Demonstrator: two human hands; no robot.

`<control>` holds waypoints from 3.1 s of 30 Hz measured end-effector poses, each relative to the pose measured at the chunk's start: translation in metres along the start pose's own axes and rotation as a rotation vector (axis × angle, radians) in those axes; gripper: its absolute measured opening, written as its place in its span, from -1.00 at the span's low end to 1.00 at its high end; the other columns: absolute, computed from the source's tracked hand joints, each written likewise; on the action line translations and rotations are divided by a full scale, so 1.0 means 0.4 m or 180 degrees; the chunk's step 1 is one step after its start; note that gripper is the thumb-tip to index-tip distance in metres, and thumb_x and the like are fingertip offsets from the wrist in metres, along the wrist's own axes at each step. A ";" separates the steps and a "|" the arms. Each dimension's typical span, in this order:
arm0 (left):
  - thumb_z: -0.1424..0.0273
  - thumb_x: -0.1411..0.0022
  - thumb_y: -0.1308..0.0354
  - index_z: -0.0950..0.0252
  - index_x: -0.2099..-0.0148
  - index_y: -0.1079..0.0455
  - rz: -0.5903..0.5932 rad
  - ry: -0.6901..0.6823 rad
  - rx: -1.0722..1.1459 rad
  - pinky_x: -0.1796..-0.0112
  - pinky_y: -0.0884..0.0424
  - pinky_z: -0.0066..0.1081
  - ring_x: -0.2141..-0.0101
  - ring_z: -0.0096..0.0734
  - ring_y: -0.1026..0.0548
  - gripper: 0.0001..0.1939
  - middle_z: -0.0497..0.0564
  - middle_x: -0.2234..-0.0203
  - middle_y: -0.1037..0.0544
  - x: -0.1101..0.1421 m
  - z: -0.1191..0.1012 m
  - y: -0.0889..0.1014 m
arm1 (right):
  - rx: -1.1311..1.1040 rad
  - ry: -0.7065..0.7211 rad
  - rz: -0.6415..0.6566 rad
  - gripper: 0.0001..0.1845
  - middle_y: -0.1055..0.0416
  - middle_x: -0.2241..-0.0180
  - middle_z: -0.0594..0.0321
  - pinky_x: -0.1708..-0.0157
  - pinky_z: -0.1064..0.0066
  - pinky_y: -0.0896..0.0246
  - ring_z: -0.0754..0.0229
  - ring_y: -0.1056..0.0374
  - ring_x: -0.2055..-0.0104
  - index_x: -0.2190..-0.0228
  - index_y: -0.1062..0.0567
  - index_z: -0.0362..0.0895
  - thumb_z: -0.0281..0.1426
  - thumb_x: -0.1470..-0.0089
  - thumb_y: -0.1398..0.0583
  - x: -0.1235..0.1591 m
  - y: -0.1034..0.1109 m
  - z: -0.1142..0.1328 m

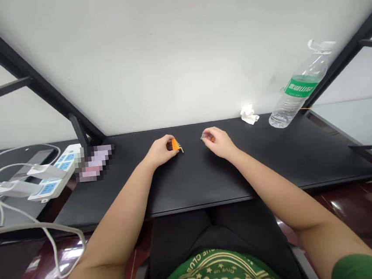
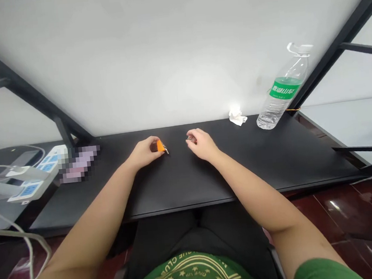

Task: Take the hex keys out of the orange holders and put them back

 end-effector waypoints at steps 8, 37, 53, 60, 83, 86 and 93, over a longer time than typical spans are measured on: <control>0.19 -0.15 -0.38 0.24 -0.06 -0.48 -0.0048 -0.0763 0.0365 0.11 -0.58 -0.27 0.23 -0.27 -0.61 -0.54 0.02 0.17 -0.67 0.031 -0.109 -0.057 | -0.2576 -0.1292 0.1599 -0.68 -0.54 0.32 0.19 0.57 0.50 -0.28 0.30 -0.42 0.47 0.20 -0.53 -0.14 -0.14 -0.23 -0.37 0.026 -0.061 0.046; 0.12 -0.21 -0.33 0.25 -0.18 -0.56 0.0375 -0.1193 0.0180 0.15 -0.57 -0.27 0.26 -0.24 -0.63 -0.46 0.08 0.14 -0.70 0.036 -0.112 -0.079 | -0.2466 -0.1219 0.2305 -0.43 -0.51 0.56 0.24 0.66 0.52 -0.35 0.28 -0.42 0.63 0.43 -0.50 -0.16 0.08 -0.04 -0.49 0.030 -0.035 0.031; 0.16 -0.18 -0.28 0.20 -0.08 -0.58 0.0328 -0.0669 -0.0722 0.19 -0.50 -0.26 0.28 -0.16 -0.60 -0.55 0.07 0.22 -0.68 0.008 -0.025 -0.030 | -0.1962 -0.1643 0.1083 -0.42 -0.40 0.64 0.23 0.79 0.49 -0.14 0.28 -0.30 0.70 0.56 -0.39 -0.10 0.04 -0.14 -0.43 0.019 -0.028 -0.010; 0.11 -0.19 -0.27 0.21 -0.16 -0.57 0.0439 -0.0489 -0.0623 0.14 -0.51 -0.28 0.24 -0.19 -0.61 -0.47 0.05 0.14 -0.69 0.010 -0.035 -0.033 | 0.0610 -0.1495 0.1616 -0.48 -0.50 0.55 0.16 0.52 0.38 -0.26 0.19 -0.39 0.59 0.51 -0.46 -0.11 -0.06 -0.40 -0.18 0.002 0.032 0.021; 0.10 -0.17 -0.33 0.20 -0.18 -0.58 0.0438 -0.0358 -0.0392 0.08 -0.56 -0.29 0.20 -0.20 -0.64 -0.43 0.04 0.07 -0.70 0.007 -0.025 -0.041 | 0.1890 -0.0769 0.1348 -0.52 -0.60 0.16 0.04 0.27 0.31 -0.21 -0.04 -0.50 0.12 0.21 -0.55 -0.06 0.08 -0.40 -0.12 -0.002 0.053 0.009; 0.11 -0.17 -0.33 0.18 -0.19 -0.58 0.0428 -0.0417 -0.0404 0.05 -0.56 -0.28 0.16 -0.18 -0.65 -0.43 0.05 0.03 -0.70 0.007 -0.023 -0.041 | 0.1762 -0.0194 0.1534 -0.59 -0.58 0.14 0.11 0.26 0.32 -0.19 0.01 -0.48 0.10 0.19 -0.52 -0.05 0.02 -0.41 -0.14 0.018 0.030 0.033; 0.10 -0.18 -0.33 0.19 -0.19 -0.58 0.0431 -0.0448 -0.0488 0.06 -0.56 -0.28 0.15 -0.16 -0.65 -0.44 0.05 0.05 -0.71 0.010 -0.032 -0.039 | 0.1629 0.0257 0.1753 -0.81 -0.56 0.03 0.13 0.20 0.34 -0.26 0.06 -0.48 0.07 0.09 -0.54 -0.04 -0.23 -0.39 -0.20 0.043 -0.002 0.075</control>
Point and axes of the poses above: each hand's wrist, its own x-axis away from the middle knuckle, its own y-axis out of the back of the hand, z = x × y, the point moved 1 cm from there along -x, towards the middle knuckle
